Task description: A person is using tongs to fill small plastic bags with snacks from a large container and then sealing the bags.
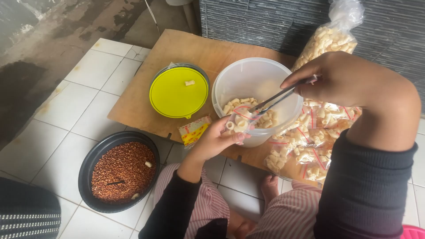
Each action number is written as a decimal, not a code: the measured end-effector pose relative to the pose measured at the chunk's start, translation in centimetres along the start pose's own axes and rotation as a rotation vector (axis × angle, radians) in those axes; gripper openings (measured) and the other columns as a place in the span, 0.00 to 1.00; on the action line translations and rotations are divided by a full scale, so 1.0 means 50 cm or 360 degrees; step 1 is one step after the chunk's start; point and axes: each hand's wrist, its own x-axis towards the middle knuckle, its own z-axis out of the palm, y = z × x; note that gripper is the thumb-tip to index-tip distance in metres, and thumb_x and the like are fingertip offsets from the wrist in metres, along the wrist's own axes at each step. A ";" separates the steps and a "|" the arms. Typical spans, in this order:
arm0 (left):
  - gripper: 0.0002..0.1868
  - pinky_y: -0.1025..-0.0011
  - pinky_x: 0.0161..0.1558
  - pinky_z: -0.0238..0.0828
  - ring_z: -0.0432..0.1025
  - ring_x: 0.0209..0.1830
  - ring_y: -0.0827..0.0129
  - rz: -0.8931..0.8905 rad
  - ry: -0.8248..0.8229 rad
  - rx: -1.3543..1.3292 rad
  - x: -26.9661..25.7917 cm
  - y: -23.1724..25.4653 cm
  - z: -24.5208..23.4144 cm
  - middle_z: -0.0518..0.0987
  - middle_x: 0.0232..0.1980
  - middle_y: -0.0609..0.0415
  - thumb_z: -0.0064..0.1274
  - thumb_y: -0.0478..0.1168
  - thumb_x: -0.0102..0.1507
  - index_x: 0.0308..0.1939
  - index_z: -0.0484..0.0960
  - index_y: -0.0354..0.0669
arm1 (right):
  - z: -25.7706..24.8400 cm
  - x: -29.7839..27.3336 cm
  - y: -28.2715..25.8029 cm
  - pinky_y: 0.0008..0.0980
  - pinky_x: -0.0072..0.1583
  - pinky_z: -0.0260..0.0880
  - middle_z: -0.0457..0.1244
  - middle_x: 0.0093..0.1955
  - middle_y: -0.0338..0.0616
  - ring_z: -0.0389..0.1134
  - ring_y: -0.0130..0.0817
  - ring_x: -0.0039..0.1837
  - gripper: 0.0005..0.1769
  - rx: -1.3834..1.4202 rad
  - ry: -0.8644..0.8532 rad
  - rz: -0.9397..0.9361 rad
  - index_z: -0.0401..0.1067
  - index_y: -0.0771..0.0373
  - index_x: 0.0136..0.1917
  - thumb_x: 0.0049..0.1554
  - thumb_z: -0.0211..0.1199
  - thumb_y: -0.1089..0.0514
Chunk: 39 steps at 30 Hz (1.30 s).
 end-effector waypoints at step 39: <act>0.20 0.75 0.49 0.77 0.78 0.47 0.75 0.0117 0.0533 0.0099 0.006 -0.053 -0.038 0.85 0.48 0.57 0.66 0.41 0.57 0.52 0.83 0.41 | 0.026 0.057 0.016 0.32 0.49 0.61 0.73 0.45 0.31 0.67 0.32 0.41 0.17 0.0229 0.0572 -0.0397 0.83 0.43 0.56 0.61 0.57 0.56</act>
